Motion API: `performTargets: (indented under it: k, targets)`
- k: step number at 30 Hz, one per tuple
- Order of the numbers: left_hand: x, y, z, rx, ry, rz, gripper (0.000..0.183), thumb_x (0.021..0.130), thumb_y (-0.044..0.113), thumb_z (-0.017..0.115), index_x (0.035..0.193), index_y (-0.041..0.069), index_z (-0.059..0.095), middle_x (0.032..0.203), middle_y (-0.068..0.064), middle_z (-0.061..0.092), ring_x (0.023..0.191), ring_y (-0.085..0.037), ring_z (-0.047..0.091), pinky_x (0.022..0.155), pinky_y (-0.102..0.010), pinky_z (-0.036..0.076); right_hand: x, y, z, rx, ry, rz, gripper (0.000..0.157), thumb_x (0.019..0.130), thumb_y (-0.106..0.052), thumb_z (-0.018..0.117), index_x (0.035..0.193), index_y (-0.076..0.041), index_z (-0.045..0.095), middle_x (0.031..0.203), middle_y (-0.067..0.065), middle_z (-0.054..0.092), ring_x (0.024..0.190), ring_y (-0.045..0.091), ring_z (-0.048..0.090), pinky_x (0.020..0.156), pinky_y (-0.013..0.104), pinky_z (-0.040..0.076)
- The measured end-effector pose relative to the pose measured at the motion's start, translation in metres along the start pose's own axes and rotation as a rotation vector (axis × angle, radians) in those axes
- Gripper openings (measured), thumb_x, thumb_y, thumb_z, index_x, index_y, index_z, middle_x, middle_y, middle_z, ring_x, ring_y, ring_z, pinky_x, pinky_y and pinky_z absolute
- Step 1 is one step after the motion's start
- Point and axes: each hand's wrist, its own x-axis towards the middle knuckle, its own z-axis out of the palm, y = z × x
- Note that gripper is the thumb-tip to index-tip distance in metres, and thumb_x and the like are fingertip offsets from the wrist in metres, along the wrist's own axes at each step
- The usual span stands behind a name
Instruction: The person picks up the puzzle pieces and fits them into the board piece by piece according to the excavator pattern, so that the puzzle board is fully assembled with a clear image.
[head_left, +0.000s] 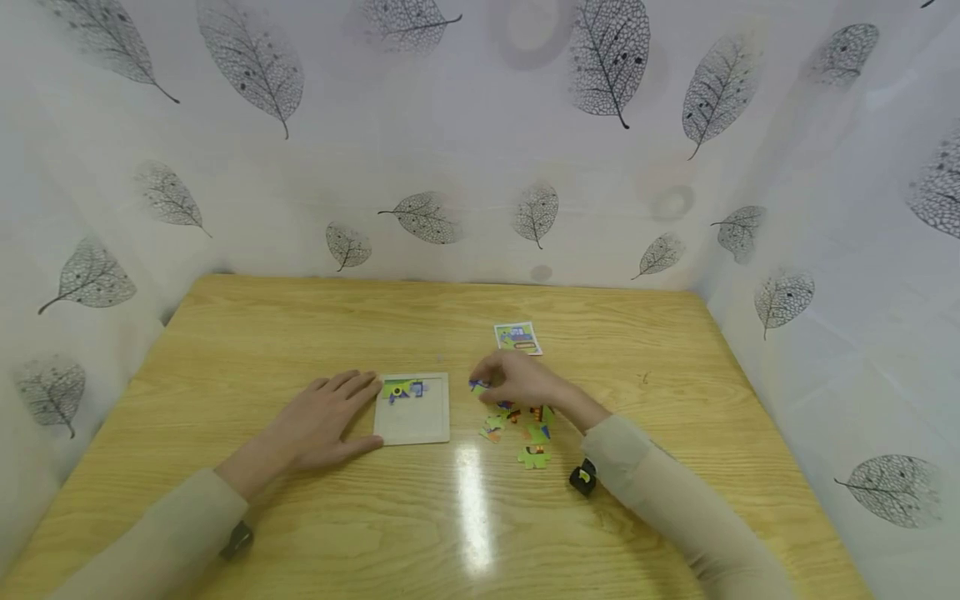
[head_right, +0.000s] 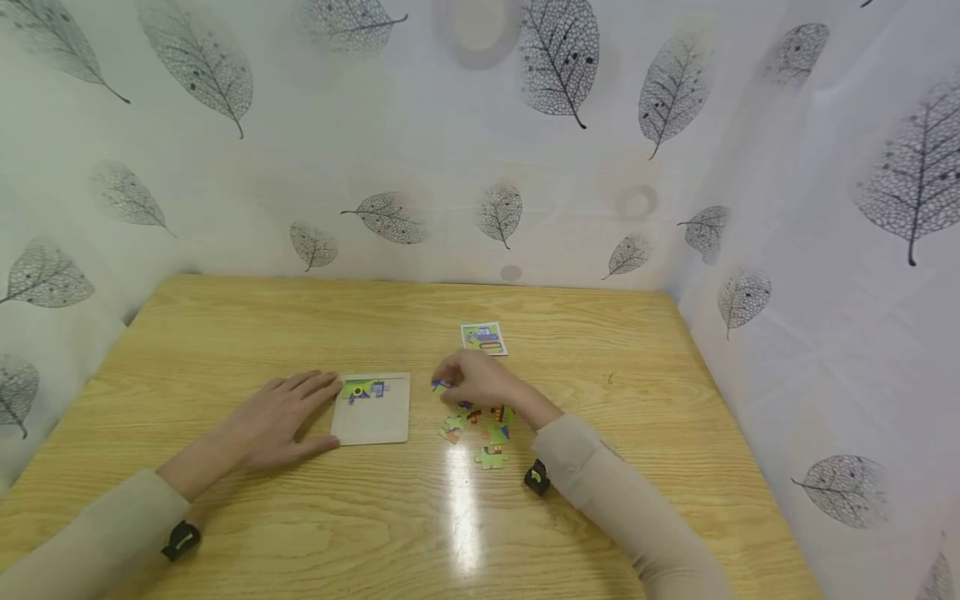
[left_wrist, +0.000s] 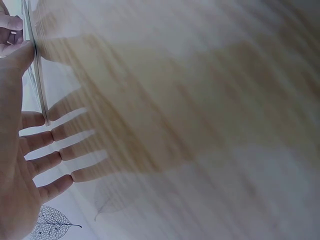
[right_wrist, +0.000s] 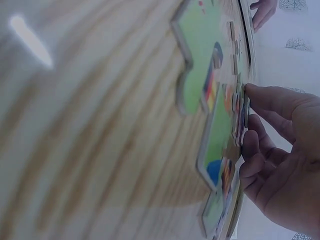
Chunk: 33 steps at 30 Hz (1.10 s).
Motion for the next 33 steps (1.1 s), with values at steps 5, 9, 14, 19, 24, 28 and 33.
performTargets:
  k: [5,9,14,19,24,28,33]
  targets:
    - [0.001,0.001,-0.002,-0.003,0.0,0.005,0.089,0.099,0.072,0.054,0.159,0.007,0.047,0.163,-0.017,0.049,0.148,-0.042,0.049,0.115,-0.063,0.047,0.002,0.001,0.0,0.014,-0.024,-0.04,0.031,0.097,-0.019,0.076,0.127,-0.012,0.073,0.127,0.003,0.071,0.111,0.015,0.067,0.098,0.032,0.059]
    - [0.001,0.001,-0.003,-0.005,0.001,0.007,0.088,0.099,0.071,0.054,0.158,0.006,0.047,0.163,-0.017,0.049,0.148,-0.043,0.05,0.114,-0.064,0.047,-0.002,0.004,-0.002,0.002,0.005,-0.034,0.038,0.095,-0.022,0.079,0.13,-0.011,0.071,0.128,0.003,0.073,0.115,0.018,0.068,0.102,0.038,0.058]
    - [0.001,0.001,-0.004,-0.006,0.001,0.004,0.088,0.099,0.071,0.054,0.158,0.006,0.047,0.163,-0.017,0.049,0.147,-0.043,0.05,0.114,-0.064,0.047,-0.008,0.007,-0.005,-0.015,0.036,0.008,0.038,0.093,-0.025,0.082,0.127,-0.012,0.072,0.126,0.001,0.074,0.118,0.021,0.067,0.107,0.044,0.056]
    - [0.001,0.001,-0.004,-0.005,0.001,0.004,0.089,0.099,0.072,0.054,0.158,0.007,0.047,0.163,-0.017,0.049,0.147,-0.043,0.05,0.114,-0.064,0.047,-0.007,0.006,-0.004,-0.045,0.052,-0.002,0.036,0.091,-0.032,0.084,0.12,-0.013,0.075,0.119,0.001,0.076,0.11,0.017,0.067,0.103,0.042,0.058]
    - [0.001,0.001,-0.003,-0.009,-0.005,0.002,0.089,0.099,0.072,0.053,0.158,0.007,0.047,0.163,-0.017,0.049,0.148,-0.043,0.05,0.114,-0.064,0.047,-0.002,0.005,-0.001,-0.095,0.053,-0.033,0.031,0.092,-0.03,0.083,0.117,-0.014,0.076,0.113,0.0,0.076,0.103,0.014,0.066,0.096,0.037,0.059]
    - [0.001,0.001,-0.003,-0.009,-0.008,-0.002,0.089,0.099,0.073,0.053,0.159,0.007,0.047,0.163,-0.017,0.049,0.148,-0.043,0.049,0.115,-0.064,0.046,0.0,0.005,-0.001,-0.108,0.038,-0.038,0.025,0.094,-0.024,0.08,0.118,-0.016,0.076,0.115,0.0,0.073,0.104,0.014,0.064,0.095,0.034,0.057]
    - [0.0,0.001,-0.003,-0.012,-0.006,-0.005,0.089,0.099,0.072,0.054,0.158,0.006,0.047,0.163,-0.017,0.049,0.148,-0.043,0.049,0.116,-0.064,0.046,0.001,0.007,-0.002,-0.083,0.013,-0.042,0.025,0.096,-0.016,0.075,0.12,-0.016,0.077,0.117,0.001,0.069,0.107,0.015,0.06,0.095,0.035,0.054]
